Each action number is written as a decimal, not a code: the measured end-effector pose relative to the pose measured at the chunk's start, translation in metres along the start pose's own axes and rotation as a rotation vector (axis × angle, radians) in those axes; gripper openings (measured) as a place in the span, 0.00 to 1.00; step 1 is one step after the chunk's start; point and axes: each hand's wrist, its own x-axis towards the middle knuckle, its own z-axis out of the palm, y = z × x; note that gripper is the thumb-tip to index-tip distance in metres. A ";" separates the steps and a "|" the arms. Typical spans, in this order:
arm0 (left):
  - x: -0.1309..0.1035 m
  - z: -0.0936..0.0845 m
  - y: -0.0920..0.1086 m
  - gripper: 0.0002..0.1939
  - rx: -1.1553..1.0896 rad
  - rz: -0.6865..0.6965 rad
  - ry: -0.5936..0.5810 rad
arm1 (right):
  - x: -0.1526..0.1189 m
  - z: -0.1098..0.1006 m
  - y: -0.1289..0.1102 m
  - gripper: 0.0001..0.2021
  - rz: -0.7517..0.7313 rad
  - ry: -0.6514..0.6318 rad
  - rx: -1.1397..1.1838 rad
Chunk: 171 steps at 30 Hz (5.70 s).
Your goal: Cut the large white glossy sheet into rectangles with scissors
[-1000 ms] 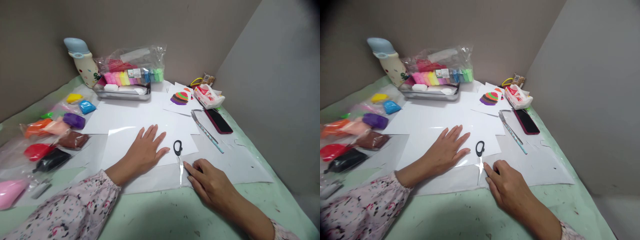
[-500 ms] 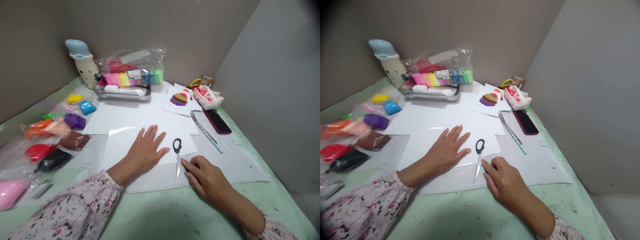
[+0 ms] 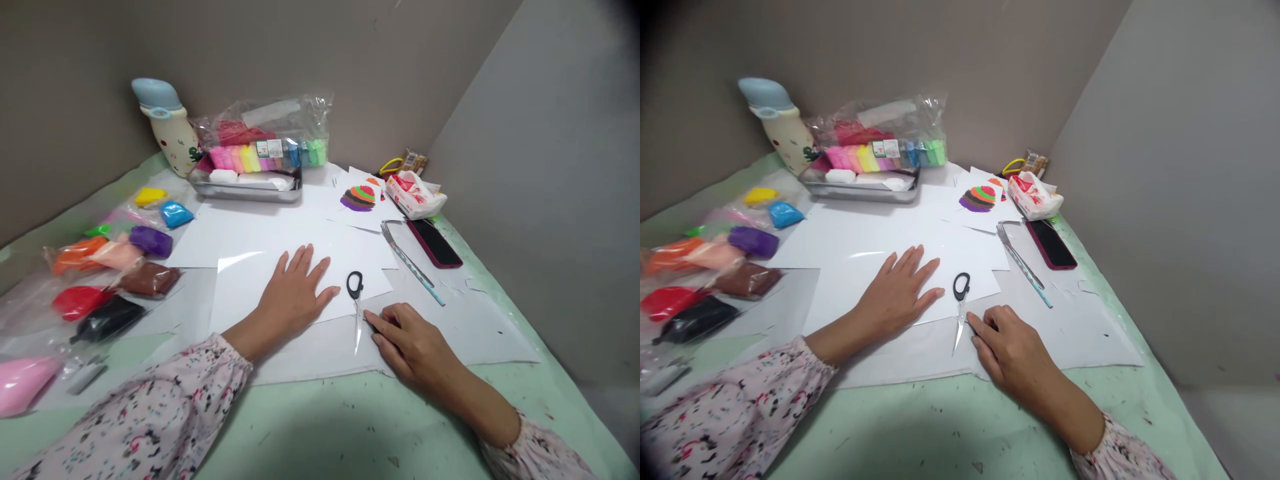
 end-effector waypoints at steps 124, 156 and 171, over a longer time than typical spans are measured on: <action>0.001 -0.003 -0.004 0.33 -0.069 -0.021 -0.009 | 0.007 0.002 -0.038 0.19 -0.086 -0.031 0.052; 0.001 -0.005 -0.003 0.31 -0.052 -0.023 -0.014 | 0.021 0.007 -0.052 0.19 -0.133 -0.045 0.074; 0.006 -0.032 -0.032 0.31 -0.238 0.046 -0.270 | 0.026 0.013 -0.061 0.18 -0.152 0.004 0.014</action>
